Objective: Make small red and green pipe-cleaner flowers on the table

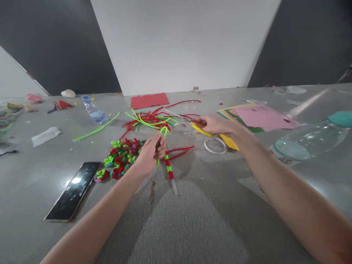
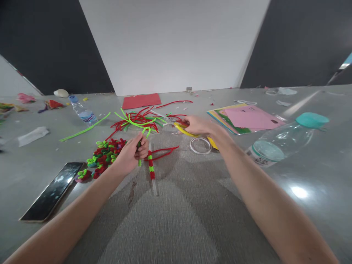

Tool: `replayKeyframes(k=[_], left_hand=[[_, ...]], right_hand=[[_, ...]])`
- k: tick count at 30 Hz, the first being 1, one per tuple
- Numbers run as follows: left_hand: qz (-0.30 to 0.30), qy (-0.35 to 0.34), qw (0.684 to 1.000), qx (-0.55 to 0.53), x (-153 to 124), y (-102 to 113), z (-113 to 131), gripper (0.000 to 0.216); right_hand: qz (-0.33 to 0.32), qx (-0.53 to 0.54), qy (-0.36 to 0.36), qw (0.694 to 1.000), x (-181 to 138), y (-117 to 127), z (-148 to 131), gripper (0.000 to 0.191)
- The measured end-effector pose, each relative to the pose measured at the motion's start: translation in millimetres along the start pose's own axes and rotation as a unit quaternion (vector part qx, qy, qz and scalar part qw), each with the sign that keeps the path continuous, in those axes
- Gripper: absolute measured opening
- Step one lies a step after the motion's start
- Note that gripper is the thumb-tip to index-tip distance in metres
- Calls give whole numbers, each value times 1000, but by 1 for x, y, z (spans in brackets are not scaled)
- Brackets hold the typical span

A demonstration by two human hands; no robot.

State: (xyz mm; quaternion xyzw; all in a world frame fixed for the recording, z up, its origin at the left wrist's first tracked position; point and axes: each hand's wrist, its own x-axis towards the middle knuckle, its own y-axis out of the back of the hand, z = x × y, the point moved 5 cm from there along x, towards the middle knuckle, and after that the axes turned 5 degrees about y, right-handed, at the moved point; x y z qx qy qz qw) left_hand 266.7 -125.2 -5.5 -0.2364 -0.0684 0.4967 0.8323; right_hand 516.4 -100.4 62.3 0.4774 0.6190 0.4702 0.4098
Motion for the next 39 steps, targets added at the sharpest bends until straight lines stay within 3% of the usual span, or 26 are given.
replayKeyframes(k=[2, 6, 11, 15, 19, 24, 31, 39], left_hand=[[18, 3, 1000, -6, 0, 2, -1, 47], [66, 5, 998, -18, 2, 10, -3, 47], [125, 11, 992, -32, 4, 21, -2, 46], [148, 8, 988, -40, 3, 24, -1, 46], [150, 3, 988, -41, 2, 23, -1, 47], [144, 5, 989, -31, 2, 20, -3, 48], [121, 7, 992, -18, 0, 12, -3, 45], [108, 19, 994, -19, 0, 10, -4, 45]], right_hand=[[30, -20, -4, 999, -5, 10, -2, 35], [61, -69, -5, 996, -15, 18, -15, 24], [106, -171, 17, 979, -23, 28, -46, 36], [117, -174, 39, 977, -28, 31, -67, 33], [124, -159, 50, 978, -30, 27, -76, 31], [153, -51, 38, 986, -29, 21, -77, 27], [139, -98, 23, 985, -27, 12, -79, 27], [148, -8, 17, 989, -26, 8, -75, 25]])
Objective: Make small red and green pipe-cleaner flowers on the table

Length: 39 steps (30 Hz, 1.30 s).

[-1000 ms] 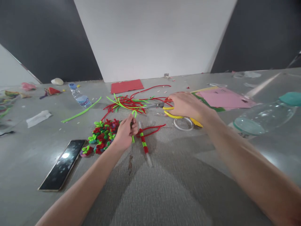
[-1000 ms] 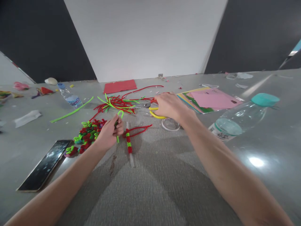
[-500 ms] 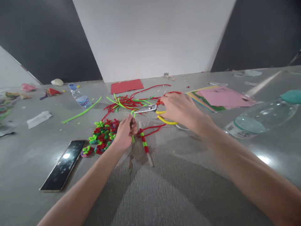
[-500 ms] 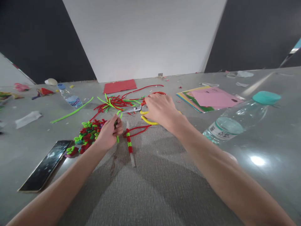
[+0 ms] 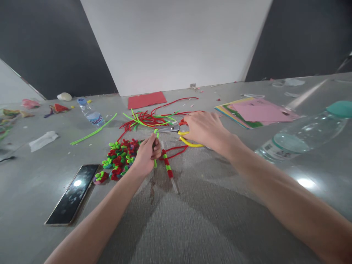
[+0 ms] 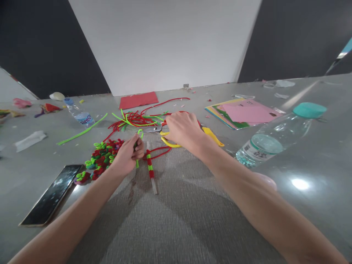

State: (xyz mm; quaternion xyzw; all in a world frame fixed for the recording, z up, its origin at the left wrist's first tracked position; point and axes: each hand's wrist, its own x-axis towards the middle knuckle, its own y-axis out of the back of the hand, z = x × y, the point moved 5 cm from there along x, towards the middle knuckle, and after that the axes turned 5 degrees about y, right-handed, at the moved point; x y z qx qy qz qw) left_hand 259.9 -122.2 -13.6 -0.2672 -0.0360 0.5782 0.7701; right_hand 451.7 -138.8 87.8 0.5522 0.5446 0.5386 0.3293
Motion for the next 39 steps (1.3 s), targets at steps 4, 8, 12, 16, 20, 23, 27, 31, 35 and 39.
replayKeyframes(k=[4, 8, 12, 16, 20, 23, 27, 31, 35, 39], left_hand=[[-1, 5, 1000, -5, 0, 0, 0, 45], [1, 3, 1000, -9, 0, 0, 0, 45], [2, 2, 1000, -10, 0, 1, -1, 44], [5, 8, 1000, -8, 1, 1, -2, 45], [6, 18, 1000, -8, 0, 0, -2, 45], [7, 23, 1000, -10, -1, -1, -3, 45], [9, 27, 1000, -13, -2, -2, -3, 45], [10, 30, 999, -14, -2, -3, -2, 45], [12, 37, 999, -13, -2, -2, -3, 45], [13, 42, 999, -13, -2, -1, -4, 45]], right_hand=[[-17, -36, 3, 999, -1, -1, -3, 17], [-31, -74, 1, 997, -2, -1, -7, 19], [-46, -145, 5, 988, -3, 0, -9, 26], [-46, -157, 2, 986, -3, 1, -9, 24], [-52, -155, 10, 986, -4, 0, -8, 24], [-50, -149, 17, 987, -3, -1, -6, 25], [-52, -148, 14, 987, -2, -3, -2, 24], [-62, -159, 13, 985, -1, -4, -1, 23], [-67, -175, 16, 982, -1, -3, -2, 21], [-72, -186, 26, 980, -2, -2, -5, 22]])
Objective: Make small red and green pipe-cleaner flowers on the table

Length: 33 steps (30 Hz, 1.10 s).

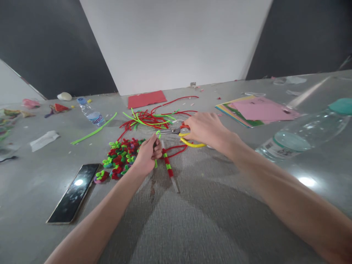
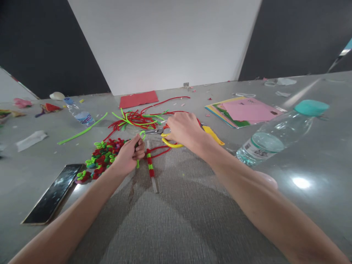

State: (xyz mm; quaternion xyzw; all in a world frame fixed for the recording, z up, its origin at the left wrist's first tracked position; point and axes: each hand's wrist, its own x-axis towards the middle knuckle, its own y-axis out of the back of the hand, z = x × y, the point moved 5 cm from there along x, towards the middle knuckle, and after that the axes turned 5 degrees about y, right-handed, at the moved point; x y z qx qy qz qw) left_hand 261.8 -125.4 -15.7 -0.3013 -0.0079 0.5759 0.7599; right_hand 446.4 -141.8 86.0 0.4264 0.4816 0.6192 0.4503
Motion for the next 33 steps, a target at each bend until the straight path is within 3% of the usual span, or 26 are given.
replayKeyframes(k=[9, 18, 23, 33], left_hand=[[-7, 9, 1000, 3, 1, 0, -1, 45], [-23, 8, 1000, 2, 3, 3, -1, 43], [-55, -2, 998, 0, 3, -1, 0, 44], [-207, 17, 978, 27, -12, -21, -1, 45]], right_hand=[[-11, -9, 9, 1000, -1, -1, -1, 28], [2, 10, -11, 1000, 1, 0, 5, 20], [4, 19, -94, 995, 10, -17, 42, 27], [-20, 26, -256, 966, 6, -58, 128, 51]])
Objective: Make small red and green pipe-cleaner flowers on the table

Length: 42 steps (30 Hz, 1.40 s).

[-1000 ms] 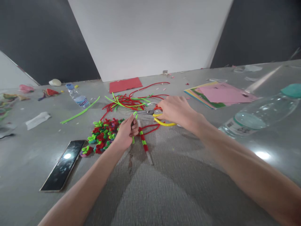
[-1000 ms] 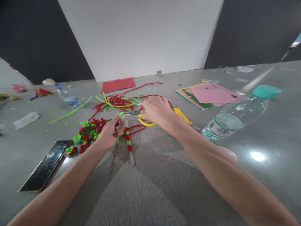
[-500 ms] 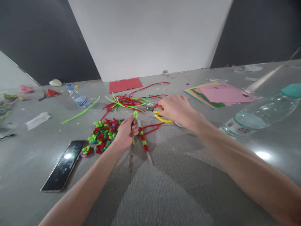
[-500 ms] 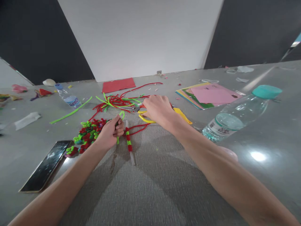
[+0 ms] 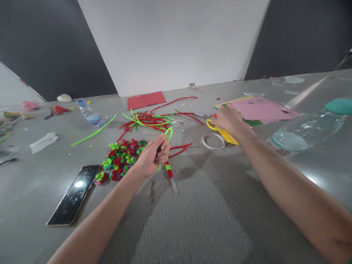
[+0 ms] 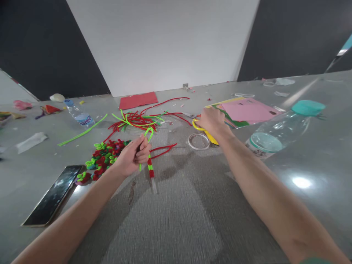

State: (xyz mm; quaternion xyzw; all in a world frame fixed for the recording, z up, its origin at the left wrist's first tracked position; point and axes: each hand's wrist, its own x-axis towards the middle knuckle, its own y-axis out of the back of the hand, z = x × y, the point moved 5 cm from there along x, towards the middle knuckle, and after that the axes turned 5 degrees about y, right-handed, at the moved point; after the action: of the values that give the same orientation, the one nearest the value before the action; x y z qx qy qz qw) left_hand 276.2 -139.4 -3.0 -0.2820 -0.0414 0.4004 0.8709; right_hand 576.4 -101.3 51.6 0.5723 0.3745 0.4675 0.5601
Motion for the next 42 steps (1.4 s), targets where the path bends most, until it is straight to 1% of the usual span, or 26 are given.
replayKeyframes(k=[3, 6, 8, 10, 12, 13, 14, 15, 17, 19, 20, 22, 24, 28, 32, 37, 42], left_hand=[[-24, 3, 1000, 6, -1, -2, -2, 45], [-38, 2, 999, 8, -1, -3, -2, 45], [-44, 1, 999, 9, -1, -3, -2, 45], [-50, 2, 999, 10, -1, -4, -2, 45], [-55, 4, 998, 10, -1, -4, -3, 45], [-57, 5, 998, 10, -1, -5, -3, 45], [-60, 7, 998, 9, -2, -5, -3, 45], [-63, 9, 998, 8, -2, -6, -3, 45], [-70, 13, 997, 5, -3, -7, -3, 45], [-76, 18, 997, 0, -4, -8, -4, 45], [-78, 20, 997, -3, -4, -8, -4, 45], [-82, 25, 996, -8, -5, -10, -4, 45], [-83, 29, 996, -14, -5, -11, -4, 45], [-82, 38, 996, -23, -6, -13, -4, 47], [-80, 57, 995, -31, -7, -14, -5, 49], [-80, 69, 993, -50, -11, -18, -3, 52], [-82, 63, 991, -81, -16, -19, -1, 56]], right_hand=[[-19, 8, -6, 1000, 3, -11, 8, 49], [-22, 20, -4, 1000, 2, -11, 10, 42], [-10, 33, 3, 999, -1, -1, 5, 35], [1, 55, 25, 998, -7, 14, -5, 27], [3, 93, 76, 993, -16, 32, -24, 25], [6, 125, 116, 985, -22, 41, -36, 25], [-2, 202, 181, 963, -29, 49, -51, 25], [-27, 277, 246, 928, -37, 55, -65, 25], [-110, 374, 336, 857, -52, 60, -90, 25], [-172, 431, 386, 797, -64, 61, -106, 24], [-194, 450, 402, 774, -69, 61, -110, 22], [-221, 478, 423, 737, -74, 60, -115, 18], [-231, 503, 423, 717, -74, 58, -116, 15], [-226, 540, 394, 709, -70, 55, -112, 12], [-225, 543, 424, 689, -70, 54, -114, 8], [-212, 605, 426, 639, -70, 48, -119, 10], [-158, 679, 416, 584, -73, 46, -131, 18]])
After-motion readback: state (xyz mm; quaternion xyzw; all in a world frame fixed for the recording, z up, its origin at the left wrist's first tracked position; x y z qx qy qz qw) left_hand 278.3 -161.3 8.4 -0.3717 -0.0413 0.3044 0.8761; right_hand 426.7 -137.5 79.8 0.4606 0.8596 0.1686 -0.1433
